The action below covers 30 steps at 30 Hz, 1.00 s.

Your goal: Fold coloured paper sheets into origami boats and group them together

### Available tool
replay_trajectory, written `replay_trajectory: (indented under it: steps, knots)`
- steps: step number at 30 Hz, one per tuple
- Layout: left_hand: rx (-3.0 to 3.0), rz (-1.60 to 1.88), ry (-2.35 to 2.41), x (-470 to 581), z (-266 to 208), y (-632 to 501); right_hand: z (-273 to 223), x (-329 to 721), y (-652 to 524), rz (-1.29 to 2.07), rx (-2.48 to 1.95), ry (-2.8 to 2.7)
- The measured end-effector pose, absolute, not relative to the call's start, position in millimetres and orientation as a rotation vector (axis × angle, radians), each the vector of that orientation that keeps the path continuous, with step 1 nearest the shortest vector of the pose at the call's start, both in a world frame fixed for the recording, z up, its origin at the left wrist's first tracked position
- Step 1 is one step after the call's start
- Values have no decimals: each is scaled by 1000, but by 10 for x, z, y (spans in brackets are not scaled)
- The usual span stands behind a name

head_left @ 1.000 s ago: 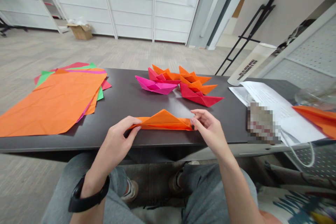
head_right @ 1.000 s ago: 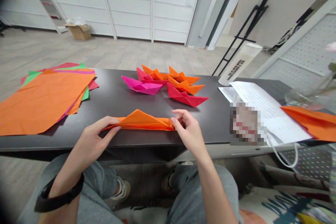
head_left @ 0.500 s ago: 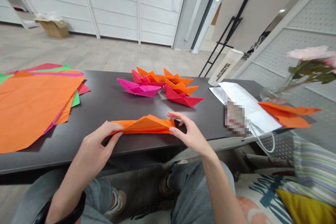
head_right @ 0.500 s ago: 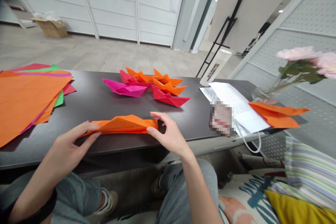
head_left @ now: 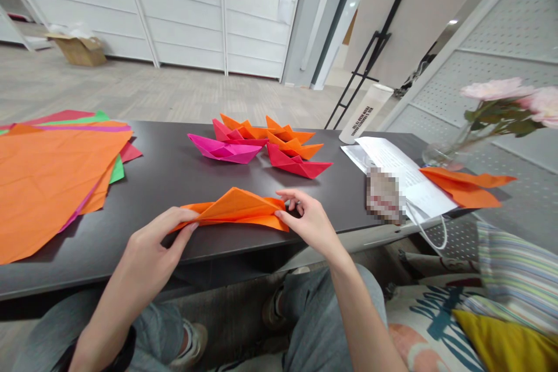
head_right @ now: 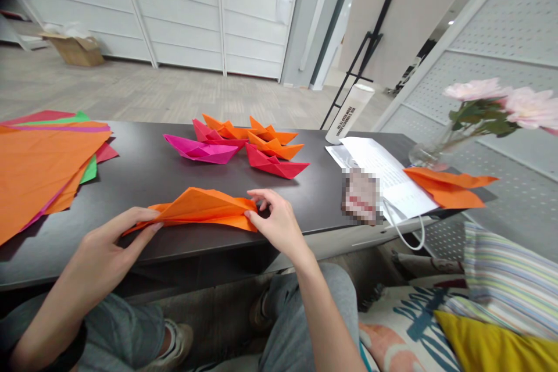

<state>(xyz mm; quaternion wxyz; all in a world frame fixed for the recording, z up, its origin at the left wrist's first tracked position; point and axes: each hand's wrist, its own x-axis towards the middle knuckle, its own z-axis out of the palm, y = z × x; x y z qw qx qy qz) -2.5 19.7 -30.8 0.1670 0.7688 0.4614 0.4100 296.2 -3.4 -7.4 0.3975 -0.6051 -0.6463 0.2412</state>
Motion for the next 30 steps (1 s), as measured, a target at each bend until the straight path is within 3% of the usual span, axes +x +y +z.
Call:
replay_trajectory:
  steps: [21, 30]
  knots:
    - [2156, 1149, 1268, -41, -282, 181, -41, 2940, -70, 667, -1488, -1663]
    - [2184, 1154, 1200, 4, -231, 167, -32, 2936, -75, 628, -1268, -1838]
